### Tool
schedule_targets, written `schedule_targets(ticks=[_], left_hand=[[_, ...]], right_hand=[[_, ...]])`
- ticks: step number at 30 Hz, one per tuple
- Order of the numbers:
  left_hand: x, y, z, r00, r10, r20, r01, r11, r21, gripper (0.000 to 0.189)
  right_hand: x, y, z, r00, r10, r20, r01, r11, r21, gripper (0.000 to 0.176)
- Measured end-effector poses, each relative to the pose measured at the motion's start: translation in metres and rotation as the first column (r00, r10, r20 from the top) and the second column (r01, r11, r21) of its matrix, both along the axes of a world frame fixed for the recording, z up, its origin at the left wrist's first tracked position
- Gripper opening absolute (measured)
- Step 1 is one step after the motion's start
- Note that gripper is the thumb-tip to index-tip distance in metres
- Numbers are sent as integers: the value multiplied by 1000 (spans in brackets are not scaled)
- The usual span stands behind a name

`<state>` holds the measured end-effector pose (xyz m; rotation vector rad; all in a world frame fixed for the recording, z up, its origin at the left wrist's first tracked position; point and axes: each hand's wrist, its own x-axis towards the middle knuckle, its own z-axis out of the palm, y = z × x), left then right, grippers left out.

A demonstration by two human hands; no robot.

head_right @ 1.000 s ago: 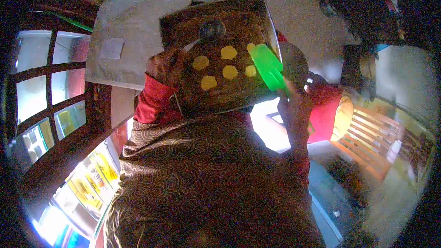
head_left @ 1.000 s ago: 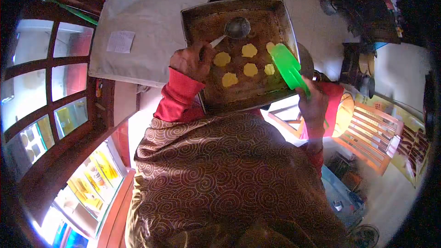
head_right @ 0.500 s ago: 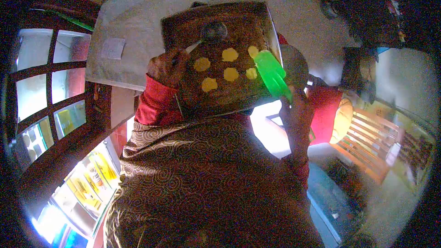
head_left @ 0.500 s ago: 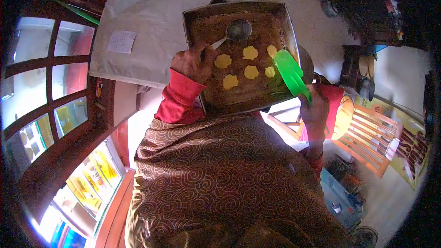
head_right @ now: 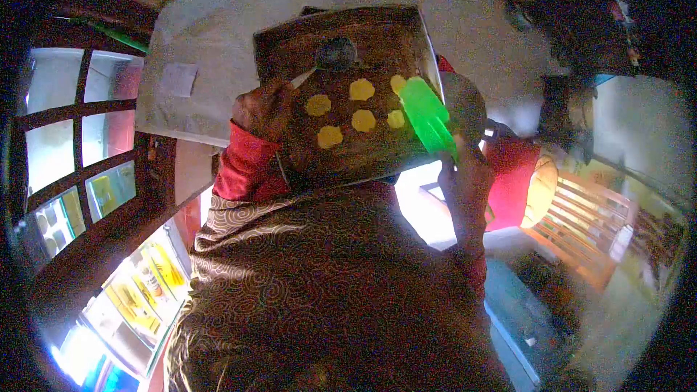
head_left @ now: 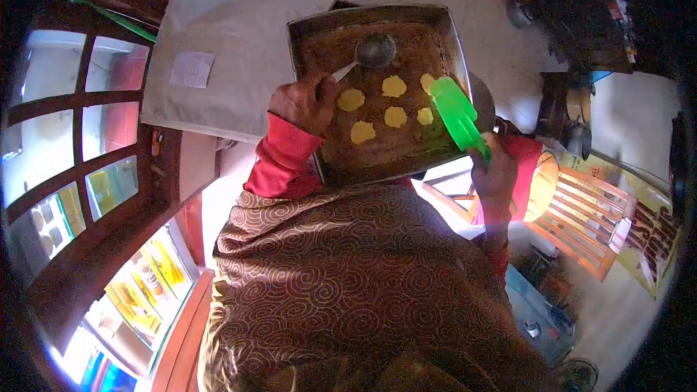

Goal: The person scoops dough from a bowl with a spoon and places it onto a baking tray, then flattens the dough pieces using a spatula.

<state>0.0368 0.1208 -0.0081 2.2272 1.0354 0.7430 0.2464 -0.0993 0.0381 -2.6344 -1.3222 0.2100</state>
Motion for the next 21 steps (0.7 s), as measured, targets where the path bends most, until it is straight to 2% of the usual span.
schedule_targets(ticks=[2, 5, 8, 11, 14, 18, 21], left_hand=[[-1, 0, 0, 999, -20, -40, 19, 1000, -21, 14], [-2, 0, 0, 1000, -15, -10, 15, 1000, -19, 13], [-2, 0, -9, 1000, 6, -3, -6, 999, 37, 12], [-1, 0, -9, 1000, 10, -20, -10, 1000, 27, 13], [-1, 0, -8, 999, 16, -43, -16, 1000, 8, 14], [-1, 2, -12, 998, 14, -57, -13, 1000, 18, 14], [-1, 0, 2, 1000, -7, 1, 7, 1000, -2, 15]], right_hand=[[-5, 11, 2, 996, -64, -54, 61, 996, -66, 22], [-6, 16, 2, 1000, 12, -17, -14, 998, -66, 17], [-2, 9, 3, 999, -1, -48, -2, 998, -62, 18], [-2, 11, -4, 998, 20, -66, -18, 1000, 23, 23], [-6, 19, -4, 998, 50, -35, -52, 997, -51, 28], [-7, 16, -7, 998, 33, -46, -33, 999, -7, 32], [-7, 14, -7, 997, 48, -53, -46, 998, 35, 33]])
